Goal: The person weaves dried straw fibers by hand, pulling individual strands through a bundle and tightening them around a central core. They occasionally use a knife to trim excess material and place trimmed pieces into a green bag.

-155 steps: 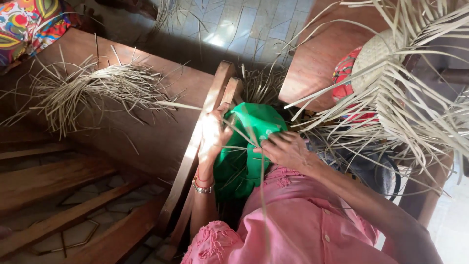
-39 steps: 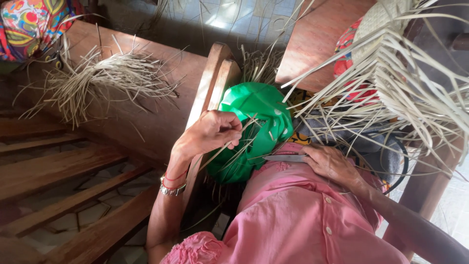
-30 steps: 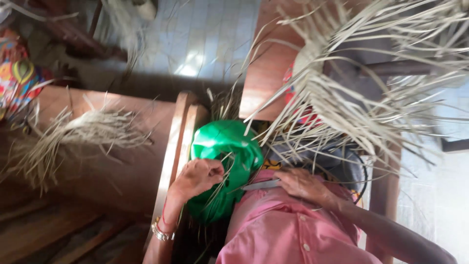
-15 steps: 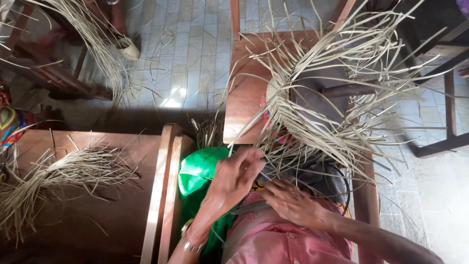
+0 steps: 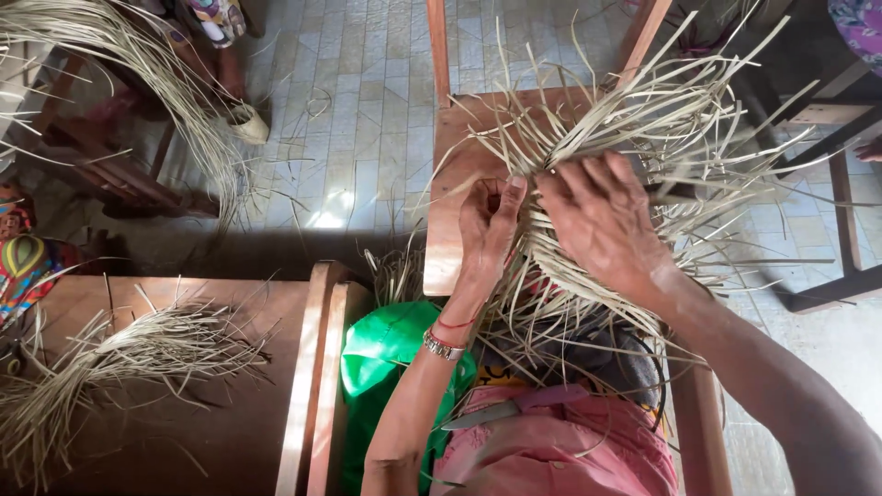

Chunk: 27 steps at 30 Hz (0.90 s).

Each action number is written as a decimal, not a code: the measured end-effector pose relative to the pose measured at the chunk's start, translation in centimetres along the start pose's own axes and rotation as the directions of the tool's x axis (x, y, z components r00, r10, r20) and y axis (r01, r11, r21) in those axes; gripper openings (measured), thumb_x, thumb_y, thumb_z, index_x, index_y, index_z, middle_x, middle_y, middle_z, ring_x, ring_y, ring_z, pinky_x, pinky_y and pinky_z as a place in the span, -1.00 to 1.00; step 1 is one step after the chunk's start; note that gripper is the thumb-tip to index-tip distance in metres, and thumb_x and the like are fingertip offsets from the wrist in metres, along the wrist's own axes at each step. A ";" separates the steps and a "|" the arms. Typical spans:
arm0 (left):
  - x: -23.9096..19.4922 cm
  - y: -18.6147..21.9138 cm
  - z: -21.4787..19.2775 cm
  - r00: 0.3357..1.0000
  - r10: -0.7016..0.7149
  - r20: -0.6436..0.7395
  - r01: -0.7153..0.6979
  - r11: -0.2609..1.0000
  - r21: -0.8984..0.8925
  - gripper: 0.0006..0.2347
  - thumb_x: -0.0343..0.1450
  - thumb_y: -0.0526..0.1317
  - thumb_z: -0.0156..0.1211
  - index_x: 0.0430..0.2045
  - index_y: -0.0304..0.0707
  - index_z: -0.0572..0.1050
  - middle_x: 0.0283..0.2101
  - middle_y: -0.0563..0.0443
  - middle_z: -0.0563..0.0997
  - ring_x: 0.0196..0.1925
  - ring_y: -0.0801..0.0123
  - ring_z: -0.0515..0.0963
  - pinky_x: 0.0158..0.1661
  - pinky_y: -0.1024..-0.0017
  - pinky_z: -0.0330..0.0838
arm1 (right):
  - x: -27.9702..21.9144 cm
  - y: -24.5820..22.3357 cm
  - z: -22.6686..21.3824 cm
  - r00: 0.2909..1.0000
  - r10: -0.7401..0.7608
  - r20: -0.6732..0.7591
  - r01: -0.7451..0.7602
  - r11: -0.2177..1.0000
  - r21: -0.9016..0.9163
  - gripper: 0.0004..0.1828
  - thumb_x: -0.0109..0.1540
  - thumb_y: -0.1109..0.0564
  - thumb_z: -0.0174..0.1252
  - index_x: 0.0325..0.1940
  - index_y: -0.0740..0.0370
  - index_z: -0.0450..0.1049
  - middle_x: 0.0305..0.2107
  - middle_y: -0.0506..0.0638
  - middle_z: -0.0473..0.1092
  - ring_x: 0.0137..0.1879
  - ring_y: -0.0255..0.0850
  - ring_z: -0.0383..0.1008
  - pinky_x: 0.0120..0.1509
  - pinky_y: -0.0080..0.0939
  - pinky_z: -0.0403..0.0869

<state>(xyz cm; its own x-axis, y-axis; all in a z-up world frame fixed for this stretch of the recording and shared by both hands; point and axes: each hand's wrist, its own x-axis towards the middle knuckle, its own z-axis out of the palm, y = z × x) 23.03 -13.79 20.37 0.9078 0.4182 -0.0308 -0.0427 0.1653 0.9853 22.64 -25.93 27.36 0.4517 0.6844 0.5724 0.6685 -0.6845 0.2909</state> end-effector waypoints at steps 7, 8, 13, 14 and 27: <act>1.0 -1.8 1.0 0.987 -0.143 0.070 0.151 0.981 -0.122 -0.71 0.12 -0.09 0.29 -0.73 -0.27 0.31 -0.65 0.06 0.33 -0.57 0.52 0.25 -0.57 0.58 0.13 | -3.0 -0.3 1.6 0.931 0.240 0.276 -0.285 0.949 0.134 -0.81 0.21 0.07 -0.08 -0.31 0.18 0.40 -0.59 -0.02 0.37 -0.51 -0.25 0.44 -0.25 -0.29 0.36; 1.2 -2.1 1.1 0.987 -0.145 0.072 0.153 0.981 -0.123 -0.71 0.12 -0.09 0.29 -0.73 -0.27 0.31 -0.65 0.06 0.33 -0.57 0.52 0.25 -0.57 0.58 0.13 | -3.2 -0.6 1.5 0.930 0.241 0.278 -0.286 0.949 0.133 -0.81 0.21 0.07 -0.08 -0.31 0.18 0.40 -0.59 -0.02 0.37 -0.51 -0.25 0.44 -0.25 -0.29 0.36; 1.2 -0.8 1.9 0.991 -0.108 0.081 0.123 0.970 -0.211 -0.81 0.11 -0.29 0.24 -0.85 -0.21 0.30 -0.74 0.12 0.28 -0.64 0.57 0.22 -0.57 0.65 0.12 | -2.3 -1.5 -1.2 0.842 0.253 0.477 -0.407 0.878 0.252 -0.84 0.19 0.20 -0.09 -0.27 0.25 0.41 -0.61 0.06 0.39 -0.59 -0.21 0.43 -0.34 -0.27 0.41; 1.6 -1.2 1.8 0.990 -0.113 0.088 0.130 0.969 -0.212 -0.81 0.11 -0.29 0.24 -0.85 -0.21 0.30 -0.74 0.12 0.28 -0.64 0.57 0.22 -0.57 0.65 0.12 | -2.3 -1.1 -1.1 0.838 0.258 0.481 -0.412 0.878 0.246 -0.84 0.19 0.20 -0.09 -0.27 0.25 0.41 -0.61 0.06 0.39 -0.59 -0.21 0.43 -0.34 -0.27 0.41; 2.5 -1.6 0.9 0.984 0.122 0.132 -0.117 0.992 -0.046 -0.88 0.20 -0.43 0.06 -0.79 -0.32 0.36 -0.74 0.10 0.28 -0.62 0.58 0.24 -0.60 0.66 0.16 | 0.3 2.4 4.3 0.894 0.289 0.343 -0.446 0.664 0.600 -0.82 0.13 0.23 0.04 -0.20 0.19 0.45 -0.61 0.05 0.37 -0.65 -0.21 0.32 -0.54 -0.26 0.33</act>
<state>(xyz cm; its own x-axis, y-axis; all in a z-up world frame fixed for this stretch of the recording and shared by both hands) 25.71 -13.80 18.85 0.9429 0.3136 0.1122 -0.1678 0.1565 0.9733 26.91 -26.28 24.94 0.7998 0.4997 0.3325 0.5973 -0.6087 -0.5221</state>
